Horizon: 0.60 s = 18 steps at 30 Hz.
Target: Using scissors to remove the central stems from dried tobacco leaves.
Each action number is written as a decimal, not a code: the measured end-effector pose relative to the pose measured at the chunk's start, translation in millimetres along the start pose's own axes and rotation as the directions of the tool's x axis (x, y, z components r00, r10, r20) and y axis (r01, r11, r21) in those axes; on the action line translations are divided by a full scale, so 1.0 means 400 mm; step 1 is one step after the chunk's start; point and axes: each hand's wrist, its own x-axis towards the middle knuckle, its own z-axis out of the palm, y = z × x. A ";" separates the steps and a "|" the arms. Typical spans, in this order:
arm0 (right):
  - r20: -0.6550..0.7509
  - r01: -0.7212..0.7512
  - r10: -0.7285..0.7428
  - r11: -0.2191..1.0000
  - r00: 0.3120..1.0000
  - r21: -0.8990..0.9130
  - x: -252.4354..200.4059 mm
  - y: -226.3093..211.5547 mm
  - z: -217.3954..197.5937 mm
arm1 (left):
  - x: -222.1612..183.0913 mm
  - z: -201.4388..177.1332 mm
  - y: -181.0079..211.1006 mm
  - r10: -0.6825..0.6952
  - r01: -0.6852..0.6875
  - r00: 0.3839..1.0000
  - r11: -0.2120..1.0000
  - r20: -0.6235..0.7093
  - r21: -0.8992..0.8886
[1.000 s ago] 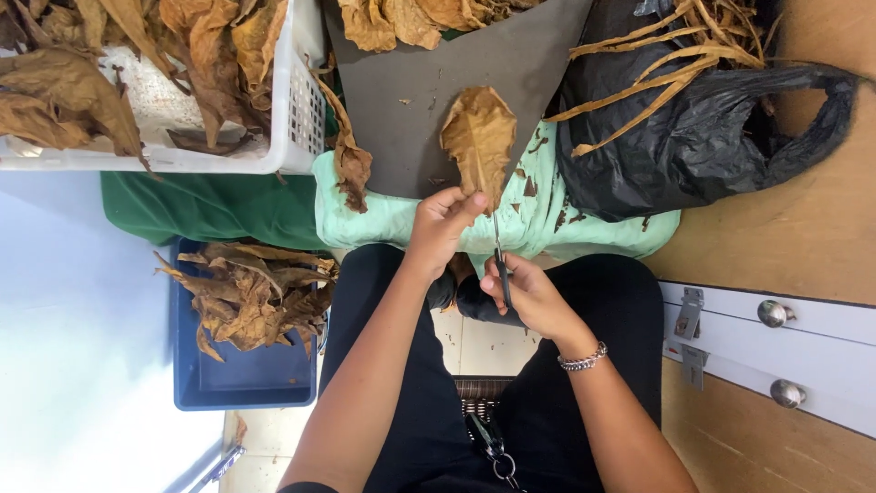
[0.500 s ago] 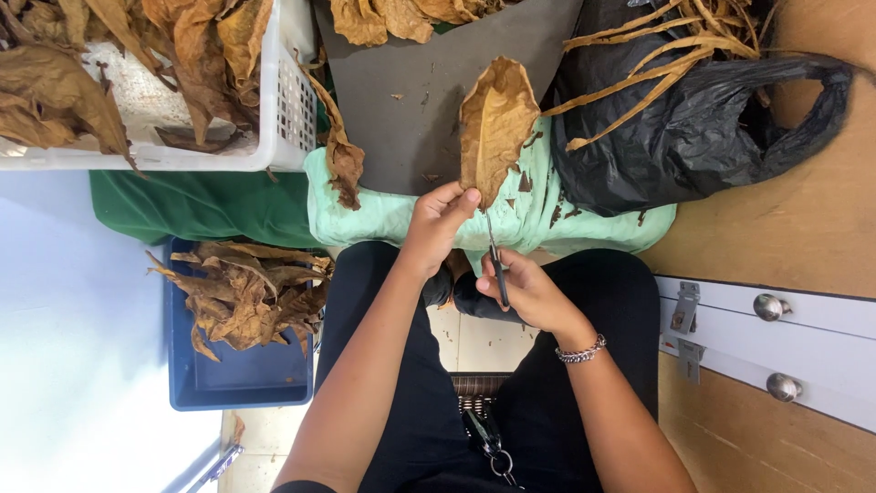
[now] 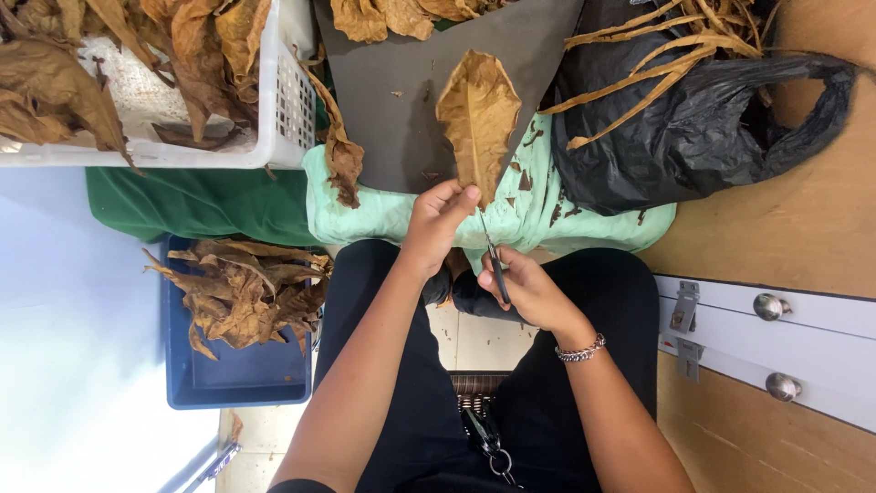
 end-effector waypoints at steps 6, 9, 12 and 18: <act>-0.006 -0.003 0.003 1.000 1.000 -0.008 0.000 0.012 -0.013 | 0.014 -0.011 -0.022 0.006 -0.006 1.000 1.000 0.016 0.009; -0.008 0.002 -0.002 1.000 1.000 -0.002 0.003 0.008 -0.010 | 0.007 -0.002 -0.011 0.005 -0.005 1.000 1.000 0.022 0.008; -0.020 -0.015 0.016 0.999 1.000 0.029 -0.002 0.005 -0.005 | 0.014 -0.015 -0.020 0.017 -0.017 1.000 1.000 0.007 -0.024; -0.007 0.005 -0.005 0.998 1.000 0.069 0.009 0.033 -0.015 | 0.017 -0.013 -0.039 -0.006 0.008 0.998 1.000 0.066 -0.023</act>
